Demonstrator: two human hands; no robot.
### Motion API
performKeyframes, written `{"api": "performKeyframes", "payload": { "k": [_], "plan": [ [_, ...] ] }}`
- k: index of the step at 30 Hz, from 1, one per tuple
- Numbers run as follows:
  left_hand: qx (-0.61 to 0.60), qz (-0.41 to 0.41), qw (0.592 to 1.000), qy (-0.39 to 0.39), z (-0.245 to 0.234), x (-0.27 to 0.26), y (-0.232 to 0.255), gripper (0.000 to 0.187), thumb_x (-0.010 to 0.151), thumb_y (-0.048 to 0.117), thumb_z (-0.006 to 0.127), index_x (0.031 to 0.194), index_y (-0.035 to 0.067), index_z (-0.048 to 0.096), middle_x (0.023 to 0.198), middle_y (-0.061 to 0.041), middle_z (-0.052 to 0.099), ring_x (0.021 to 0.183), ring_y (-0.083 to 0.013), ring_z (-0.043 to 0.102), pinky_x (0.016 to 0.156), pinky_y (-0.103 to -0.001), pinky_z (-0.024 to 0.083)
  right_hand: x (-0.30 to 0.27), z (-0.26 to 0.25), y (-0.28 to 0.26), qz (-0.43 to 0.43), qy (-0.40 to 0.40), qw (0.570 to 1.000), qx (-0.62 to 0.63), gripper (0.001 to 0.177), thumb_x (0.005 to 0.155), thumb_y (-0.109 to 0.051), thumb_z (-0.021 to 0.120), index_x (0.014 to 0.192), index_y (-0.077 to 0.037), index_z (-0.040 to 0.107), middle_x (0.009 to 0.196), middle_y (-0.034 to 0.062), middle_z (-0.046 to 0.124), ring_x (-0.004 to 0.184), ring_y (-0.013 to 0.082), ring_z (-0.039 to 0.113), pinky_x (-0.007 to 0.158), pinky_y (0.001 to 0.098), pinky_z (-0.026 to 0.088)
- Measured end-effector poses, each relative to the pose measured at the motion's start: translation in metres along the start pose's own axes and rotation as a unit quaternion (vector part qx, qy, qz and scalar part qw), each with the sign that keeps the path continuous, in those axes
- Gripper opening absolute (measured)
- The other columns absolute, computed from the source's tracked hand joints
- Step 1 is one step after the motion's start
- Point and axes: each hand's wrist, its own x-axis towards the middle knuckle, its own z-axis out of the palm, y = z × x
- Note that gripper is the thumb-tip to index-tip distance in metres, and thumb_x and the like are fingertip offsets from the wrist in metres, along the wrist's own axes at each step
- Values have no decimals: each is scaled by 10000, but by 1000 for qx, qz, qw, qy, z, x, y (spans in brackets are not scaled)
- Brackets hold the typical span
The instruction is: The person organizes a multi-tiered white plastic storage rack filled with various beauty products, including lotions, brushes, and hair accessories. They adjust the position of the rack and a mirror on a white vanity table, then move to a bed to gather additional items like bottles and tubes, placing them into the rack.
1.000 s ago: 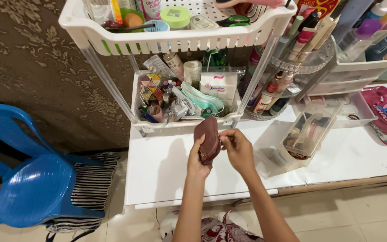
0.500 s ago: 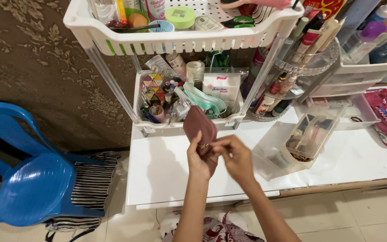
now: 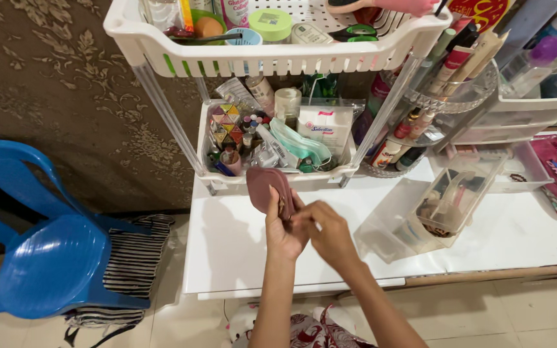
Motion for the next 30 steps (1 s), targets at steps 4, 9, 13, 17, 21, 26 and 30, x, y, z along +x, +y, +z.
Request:
{"api": "performKeyframes", "payload": {
  "k": [4, 9, 13, 17, 21, 26, 30],
  "plan": [
    [2, 38, 999, 10, -3, 2, 2, 469, 802, 363, 809, 1176, 127, 654, 1118, -61, 715, 1007, -216, 676, 854, -399, 551, 25, -7, -2, -41, 65, 997, -26, 154, 835, 74, 739, 941, -23, 684, 935, 94, 710, 835, 231, 697, 746, 317, 563],
    [114, 74, 989, -60, -29, -1, 17, 593, 825, 321, 783, 1322, 76, 571, 1303, -83, 662, 1166, -232, 649, 999, -382, 546, 53, -31, -5, -50, 93, 993, -50, 133, 897, 102, 662, 984, 1, 651, 955, 87, 678, 822, 223, 697, 739, 305, 567],
    [319, 73, 942, -80, -38, 4, 34, 542, 823, 288, 763, 1298, 86, 600, 1245, -72, 682, 1128, -196, 669, 987, -346, 550, 63, -40, -5, 5, 20, 999, 32, 93, 955, 83, 615, 988, -4, 622, 950, 70, 630, 783, 207, 676, 713, 292, 569],
    [446, 162, 865, -164, -45, 8, 43, 249, 980, 156, 737, 1158, -4, 668, 1053, -65, 696, 967, -139, 636, 887, -287, 520, 61, -31, -5, -68, -51, 996, -18, 106, 894, 53, 692, 968, -6, 645, 927, 71, 635, 854, 210, 643, 755, 322, 522],
    [451, 272, 840, -134, -47, 14, 44, 122, 979, 134, 700, 1000, 13, 695, 840, -10, 667, 764, -98, 585, 721, -247, 472, 58, -21, -5, -22, -55, 998, -6, 97, 916, 45, 678, 979, -19, 643, 950, 57, 641, 846, 200, 646, 720, 305, 524],
    [365, 316, 872, -78, -50, 22, 54, 153, 979, 172, 699, 965, 20, 691, 778, 15, 605, 716, -75, 516, 671, -224, 427, 50, -4, -4, -34, -51, 998, 13, 119, 898, 61, 672, 982, -19, 647, 968, 56, 647, 848, 207, 653, 694, 298, 532],
    [337, 327, 881, -50, -43, 23, 67, 156, 994, 168, 704, 939, 28, 665, 808, 22, 601, 735, -77, 511, 686, -234, 422, 41, 9, 6, -59, -9, 998, -21, 127, 887, 61, 685, 976, -23, 651, 979, 54, 654, 909, 218, 651, 798, 337, 541]
  ]
}}
